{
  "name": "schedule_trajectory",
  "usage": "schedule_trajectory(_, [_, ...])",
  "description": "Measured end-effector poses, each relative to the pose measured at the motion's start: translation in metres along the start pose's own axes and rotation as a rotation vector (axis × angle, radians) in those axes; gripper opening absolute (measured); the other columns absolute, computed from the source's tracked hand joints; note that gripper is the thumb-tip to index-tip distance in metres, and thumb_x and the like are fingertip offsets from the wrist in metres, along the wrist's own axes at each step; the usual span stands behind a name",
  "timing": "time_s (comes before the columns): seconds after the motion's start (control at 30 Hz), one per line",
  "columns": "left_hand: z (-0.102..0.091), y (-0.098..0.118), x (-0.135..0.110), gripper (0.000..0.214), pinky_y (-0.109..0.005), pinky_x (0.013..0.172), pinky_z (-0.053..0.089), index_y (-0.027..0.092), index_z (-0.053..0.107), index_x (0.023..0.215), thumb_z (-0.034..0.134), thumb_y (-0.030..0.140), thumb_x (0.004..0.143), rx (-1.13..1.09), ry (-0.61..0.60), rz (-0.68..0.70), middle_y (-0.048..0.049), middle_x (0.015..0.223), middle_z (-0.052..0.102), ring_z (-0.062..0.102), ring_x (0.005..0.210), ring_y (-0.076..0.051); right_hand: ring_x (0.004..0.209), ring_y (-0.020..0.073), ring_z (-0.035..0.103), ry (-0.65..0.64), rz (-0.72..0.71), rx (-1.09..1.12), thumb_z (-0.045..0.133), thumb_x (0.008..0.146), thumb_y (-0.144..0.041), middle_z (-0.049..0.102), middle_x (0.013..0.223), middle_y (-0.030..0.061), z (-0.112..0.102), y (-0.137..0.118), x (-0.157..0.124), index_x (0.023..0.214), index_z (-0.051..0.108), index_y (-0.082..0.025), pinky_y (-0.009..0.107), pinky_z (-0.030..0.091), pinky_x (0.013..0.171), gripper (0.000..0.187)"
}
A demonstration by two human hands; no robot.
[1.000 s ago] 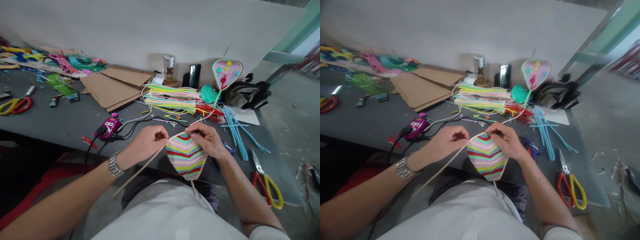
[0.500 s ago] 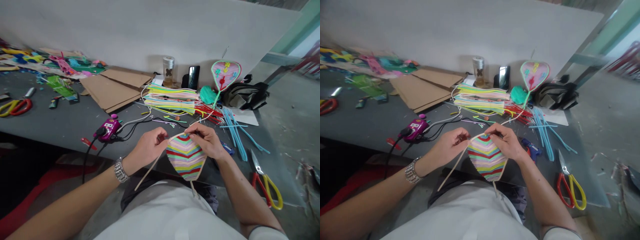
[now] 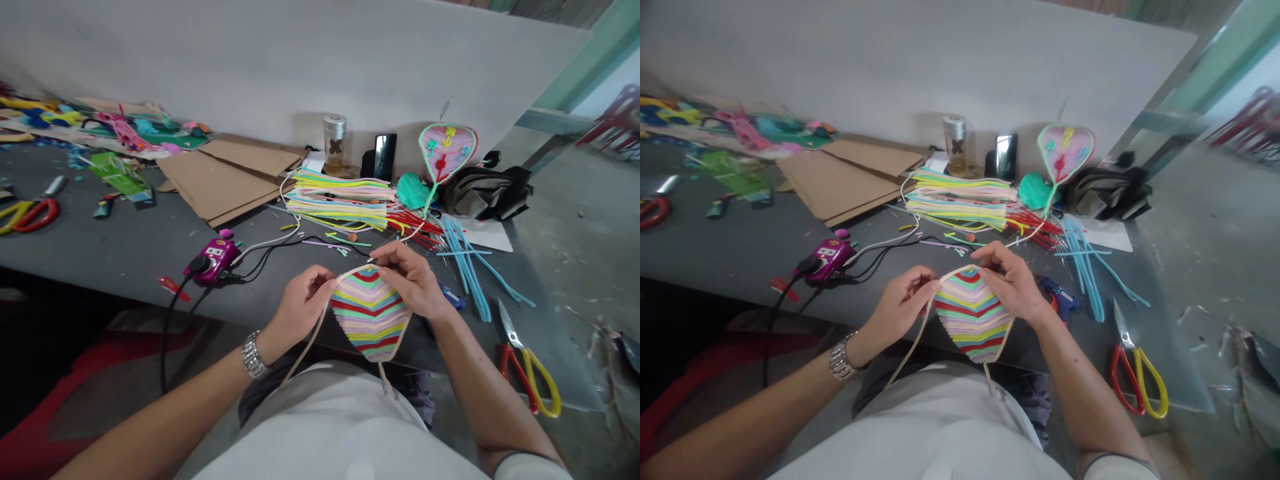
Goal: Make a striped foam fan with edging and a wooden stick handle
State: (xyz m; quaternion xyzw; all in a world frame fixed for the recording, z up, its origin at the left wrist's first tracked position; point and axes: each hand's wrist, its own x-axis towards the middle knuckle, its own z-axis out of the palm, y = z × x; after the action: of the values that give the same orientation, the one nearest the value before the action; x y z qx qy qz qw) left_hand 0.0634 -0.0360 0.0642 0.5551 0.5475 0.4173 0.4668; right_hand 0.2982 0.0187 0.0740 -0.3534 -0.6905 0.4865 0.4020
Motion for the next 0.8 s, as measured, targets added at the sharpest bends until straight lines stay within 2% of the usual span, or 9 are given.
schedule_trajectory(0.17, [0.003, -0.004, -0.006, 0.026, -0.025, 0.061, 0.047, 0.019, 0.067, 0.094, 0.067, 0.044, 0.088, -0.02, 0.081, 0.006, -0.0012, 0.078, 0.065, 0.058, 0.068, -0.015, 0.074, 0.0156, 0.055, 0.023, -0.002, 0.006, 0.07, 0.098, -0.043, 0.063, 0.085, 0.0008, -0.001, 0.001, -0.001, 0.115, 0.066, -0.024, 0.028, 0.042, 0.065, 0.026])
schedule_trajectory(0.27, [0.003, -0.005, -0.01, 0.024, -0.025, 0.061, 0.046, 0.018, 0.067, 0.091, 0.071, 0.041, 0.085, -0.022, 0.087, -0.009, -0.0012, 0.077, 0.065, 0.057, 0.068, -0.015, 0.075, 0.0155, 0.056, 0.025, -0.009, 0.013, 0.07, 0.098, -0.041, 0.063, 0.085, 0.0006, -0.001, 0.0, -0.002, 0.115, 0.066, -0.023, 0.028, 0.042, 0.066, 0.025])
schedule_trajectory(0.37, [0.001, -0.006, -0.014, 0.024, -0.024, 0.057, 0.042, 0.018, 0.066, 0.083, 0.073, 0.041, 0.082, -0.06, 0.051, -0.05, 0.0015, 0.068, 0.06, 0.052, 0.06, -0.012, 0.074, 0.0155, 0.056, 0.027, -0.001, 0.018, 0.07, 0.098, -0.042, 0.063, 0.085, 0.0005, -0.002, 0.0, -0.003, 0.115, 0.066, -0.023, 0.028, 0.042, 0.066, 0.026])
schedule_trajectory(0.5, [-0.001, -0.005, -0.015, 0.031, -0.023, 0.052, 0.036, 0.018, 0.063, 0.077, 0.074, 0.047, 0.081, -0.214, -0.012, -0.173, 0.0052, 0.057, 0.053, 0.045, 0.052, -0.01, 0.075, 0.0161, 0.056, 0.032, 0.008, 0.003, 0.071, 0.097, -0.043, 0.063, 0.086, 0.0008, -0.002, 0.002, -0.003, 0.114, 0.067, -0.024, 0.029, 0.042, 0.066, 0.026])
schedule_trajectory(0.8, [0.004, -0.005, -0.011, 0.043, -0.021, 0.051, 0.032, 0.017, 0.066, 0.079, 0.088, 0.052, 0.068, -0.517, -0.105, -0.401, 0.0047, 0.06, 0.055, 0.044, 0.052, -0.007, 0.07, 0.015, 0.052, 0.036, 0.004, 0.011, 0.071, 0.096, -0.045, 0.06, 0.082, -0.0004, -0.001, -0.004, -0.003, 0.111, 0.066, -0.023, 0.029, 0.039, 0.064, 0.027])
